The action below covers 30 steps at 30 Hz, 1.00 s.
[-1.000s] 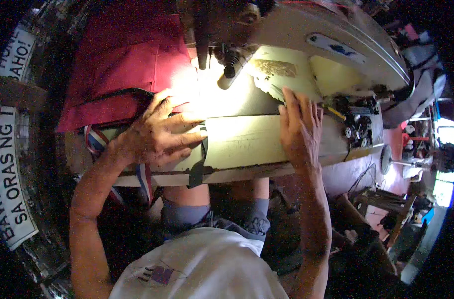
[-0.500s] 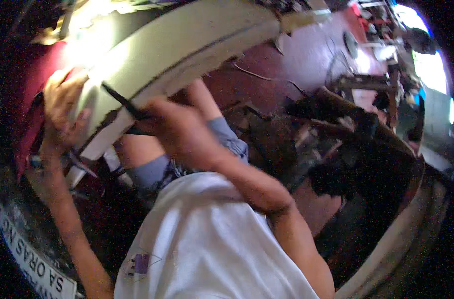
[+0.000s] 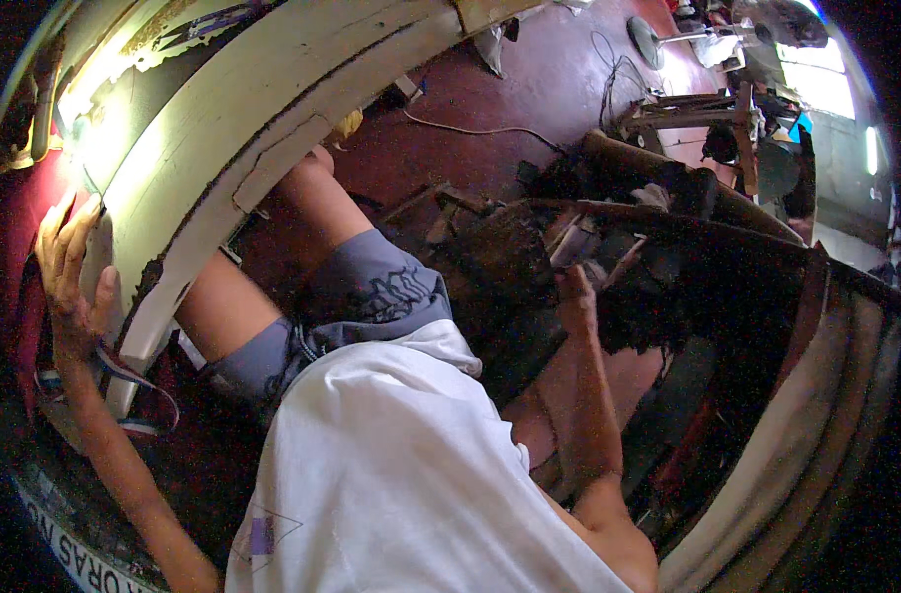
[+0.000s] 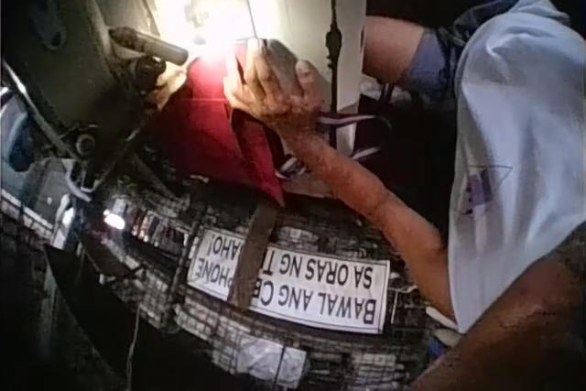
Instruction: Sewing a black strap onto a pink fabric tote bag using an industrial sewing machine.
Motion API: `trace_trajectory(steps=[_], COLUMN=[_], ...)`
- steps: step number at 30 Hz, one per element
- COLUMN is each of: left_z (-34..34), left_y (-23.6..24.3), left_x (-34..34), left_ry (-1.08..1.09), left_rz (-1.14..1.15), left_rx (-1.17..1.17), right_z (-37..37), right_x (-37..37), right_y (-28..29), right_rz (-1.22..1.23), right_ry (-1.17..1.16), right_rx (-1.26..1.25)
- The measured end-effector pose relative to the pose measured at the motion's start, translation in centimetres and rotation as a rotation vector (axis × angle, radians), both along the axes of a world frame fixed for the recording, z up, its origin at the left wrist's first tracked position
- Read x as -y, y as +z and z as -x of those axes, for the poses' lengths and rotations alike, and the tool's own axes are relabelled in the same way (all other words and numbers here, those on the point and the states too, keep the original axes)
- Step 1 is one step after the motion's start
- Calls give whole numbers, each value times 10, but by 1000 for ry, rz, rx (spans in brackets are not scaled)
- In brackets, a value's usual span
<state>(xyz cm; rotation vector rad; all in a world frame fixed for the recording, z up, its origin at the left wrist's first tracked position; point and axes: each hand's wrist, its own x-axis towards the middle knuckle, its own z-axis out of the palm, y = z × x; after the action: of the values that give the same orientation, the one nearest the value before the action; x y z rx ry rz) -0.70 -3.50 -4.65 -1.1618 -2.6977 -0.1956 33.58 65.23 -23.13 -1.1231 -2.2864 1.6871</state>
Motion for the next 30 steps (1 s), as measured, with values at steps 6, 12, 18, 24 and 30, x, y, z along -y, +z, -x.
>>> trace_trajectory(steps=[6, 12, 18, 24, 30], left_z=[-2, -11, -11, -11, -11], left_y=[-3, 0, 3, -1, 2], left_x=[2, 5, 2, 0, -2], left_ry=[-6, 182, 204, 223, 230], left_rz=[-82, -255, -349, -355, -412], left_rx=[-25, 98, 148, 101, 162], right_z=[19, 150, 319, 397, 410], right_x=[68, 192, 356, 441, 444], right_y=[-45, 51, 164, 176, 180], right_rz=[-406, -1029, -673, -723, -834], right_ry=[551, 843, 1169, 1529, 1638], right_rx=[211, 59, -901, -1011, -1162])
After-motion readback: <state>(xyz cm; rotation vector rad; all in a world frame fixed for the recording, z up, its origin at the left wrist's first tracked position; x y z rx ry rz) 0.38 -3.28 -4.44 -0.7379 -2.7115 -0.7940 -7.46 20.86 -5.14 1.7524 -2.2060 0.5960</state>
